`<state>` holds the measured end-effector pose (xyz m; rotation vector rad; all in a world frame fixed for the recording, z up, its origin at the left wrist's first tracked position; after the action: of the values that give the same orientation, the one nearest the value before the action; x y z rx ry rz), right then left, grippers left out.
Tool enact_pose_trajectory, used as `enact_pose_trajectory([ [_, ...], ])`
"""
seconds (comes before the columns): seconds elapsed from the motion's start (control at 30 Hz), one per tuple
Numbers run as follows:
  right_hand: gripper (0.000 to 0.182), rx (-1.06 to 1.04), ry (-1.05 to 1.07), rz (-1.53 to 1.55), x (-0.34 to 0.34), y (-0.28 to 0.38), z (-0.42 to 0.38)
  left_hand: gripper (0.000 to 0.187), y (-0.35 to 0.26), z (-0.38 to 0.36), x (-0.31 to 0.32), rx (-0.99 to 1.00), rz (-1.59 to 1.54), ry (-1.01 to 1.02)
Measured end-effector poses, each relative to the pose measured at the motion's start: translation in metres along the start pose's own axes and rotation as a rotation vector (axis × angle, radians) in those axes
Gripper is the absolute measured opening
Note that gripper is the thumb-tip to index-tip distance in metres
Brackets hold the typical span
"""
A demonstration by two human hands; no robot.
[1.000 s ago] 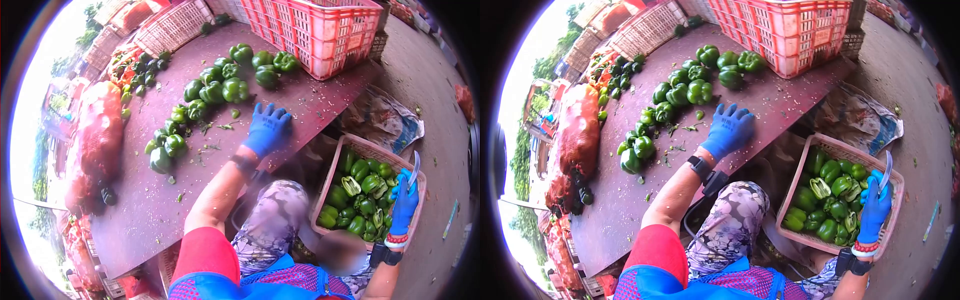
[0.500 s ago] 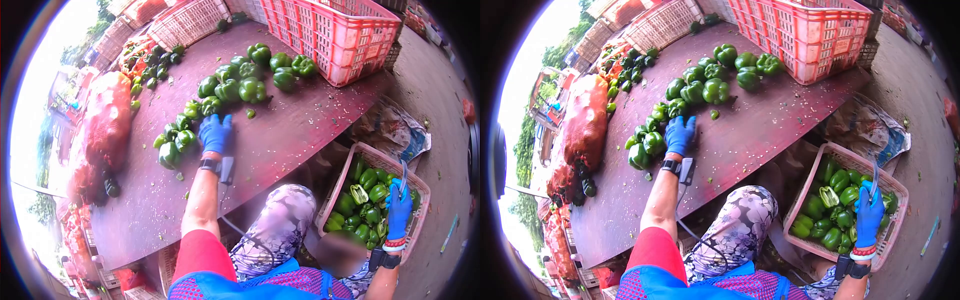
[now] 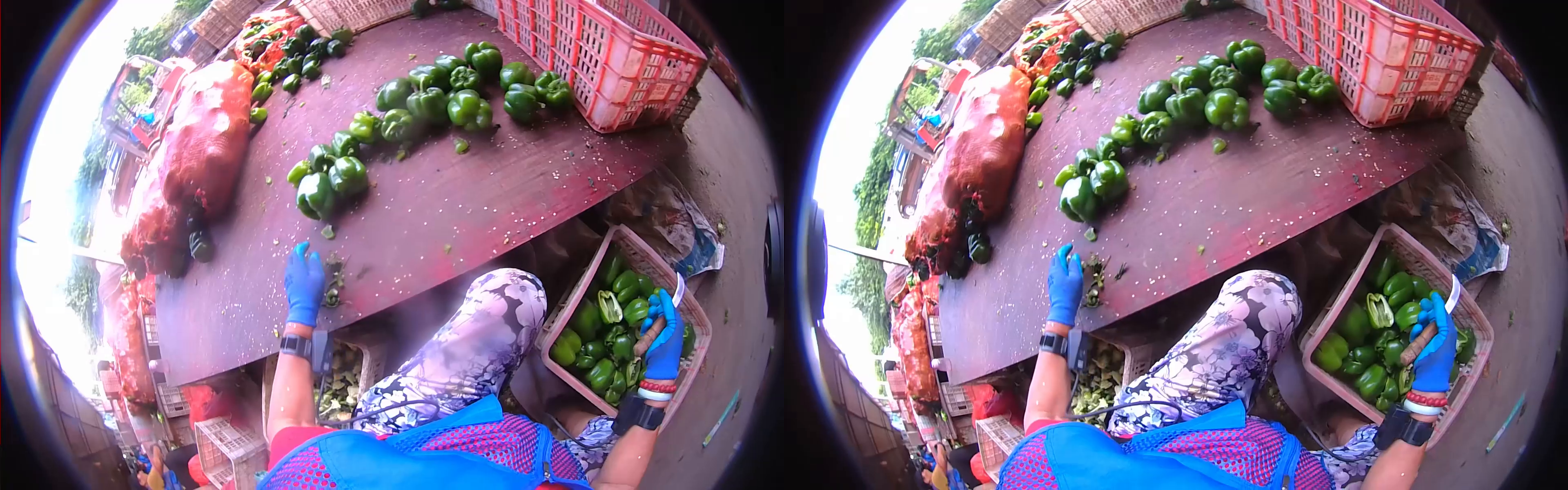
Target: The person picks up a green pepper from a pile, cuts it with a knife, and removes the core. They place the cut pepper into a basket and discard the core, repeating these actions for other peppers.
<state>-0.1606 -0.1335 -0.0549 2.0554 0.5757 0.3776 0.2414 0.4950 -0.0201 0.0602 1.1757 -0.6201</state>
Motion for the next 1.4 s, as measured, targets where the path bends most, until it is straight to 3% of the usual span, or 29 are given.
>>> enact_pose_trajectory([
  [0.1, 0.031, 0.364, 0.201, 0.762, -0.003, -0.021, 0.023, 0.046, -0.006, 0.030, 0.015, -0.026, -0.080, 0.048],
  [0.2, 0.036, 0.356, 0.207, 0.859, -0.007, -0.018, 0.025, 0.043, -0.043, 0.033, 0.033, 0.192, 0.205, 0.149],
  [0.3, 0.036, 0.329, 0.322, 0.750, 0.004, -0.011, 0.014, 0.030, -0.068, -0.003, 0.007, 0.261, 0.084, 0.210],
  [0.37, 0.037, 0.345, 0.344, 0.722, 0.008, -0.013, 0.012, 0.018, -0.053, -0.055, -0.009, 0.384, 0.222, 0.204],
  [0.43, 0.037, 0.376, 0.331, 0.728, 0.011, -0.015, 0.011, 0.013, -0.024, -0.117, -0.039, 0.269, 0.304, 0.191],
  [0.5, 0.037, 0.418, 0.285, 0.774, 0.015, -0.019, 0.013, 0.022, -0.007, -0.166, -0.071, 0.162, 0.440, 0.335],
  [0.6, 0.034, 0.345, 0.350, 0.784, 0.008, -0.022, 0.018, 0.028, -0.033, -0.165, -0.109, 0.096, 0.503, 0.473],
  [0.67, 0.034, 0.311, 0.364, 0.804, 0.010, -0.022, 0.018, 0.036, -0.036, -0.122, -0.103, 0.193, 0.572, 0.218],
  [0.87, 0.037, 0.287, 0.249, 0.739, 0.019, -0.009, -0.002, 0.060, -0.081, 0.116, -0.005, 0.491, 0.487, 0.083],
  [0.97, 0.037, 0.266, 0.143, 0.691, 0.019, -0.002, -0.014, 0.068, -0.074, 0.184, 0.054, 0.240, 0.353, 0.488],
  [1.1, 0.036, 0.247, 0.090, 0.694, 0.016, -0.001, -0.011, 0.073, -0.092, 0.209, 0.070, 0.324, 0.363, 0.582],
  [1.23, 0.026, 0.204, 0.216, 0.689, 0.021, -0.002, -0.004, 0.073, -0.079, 0.181, 0.059, 0.235, 0.233, 0.464],
  [1.3, 0.022, 0.150, 0.299, 0.651, 0.034, 0.005, -0.009, 0.065, -0.050, 0.164, 0.074, -0.026, -0.287, 0.502],
  [1.37, 0.020, 0.053, 0.313, 0.493, 0.051, 0.009, -0.023, 0.049, -0.076, 0.143, 0.071, -0.284, -0.940, 0.473],
  [1.4, 0.018, 0.001, 0.306, 0.414, 0.059, 0.013, -0.033, 0.045, -0.104, 0.133, 0.068, -0.300, -1.157, 0.382],
])
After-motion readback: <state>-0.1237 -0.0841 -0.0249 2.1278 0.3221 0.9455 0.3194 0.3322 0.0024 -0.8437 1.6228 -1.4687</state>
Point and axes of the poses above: each hand's wrist, its own z-axis towards the middle knuckle, its own x-axis out of the palm, y = z × x, the point moved 6 cm from there along z, towards the middle knuckle, and after that the axes turned 13 degrees about x, right-handed, at the moved point
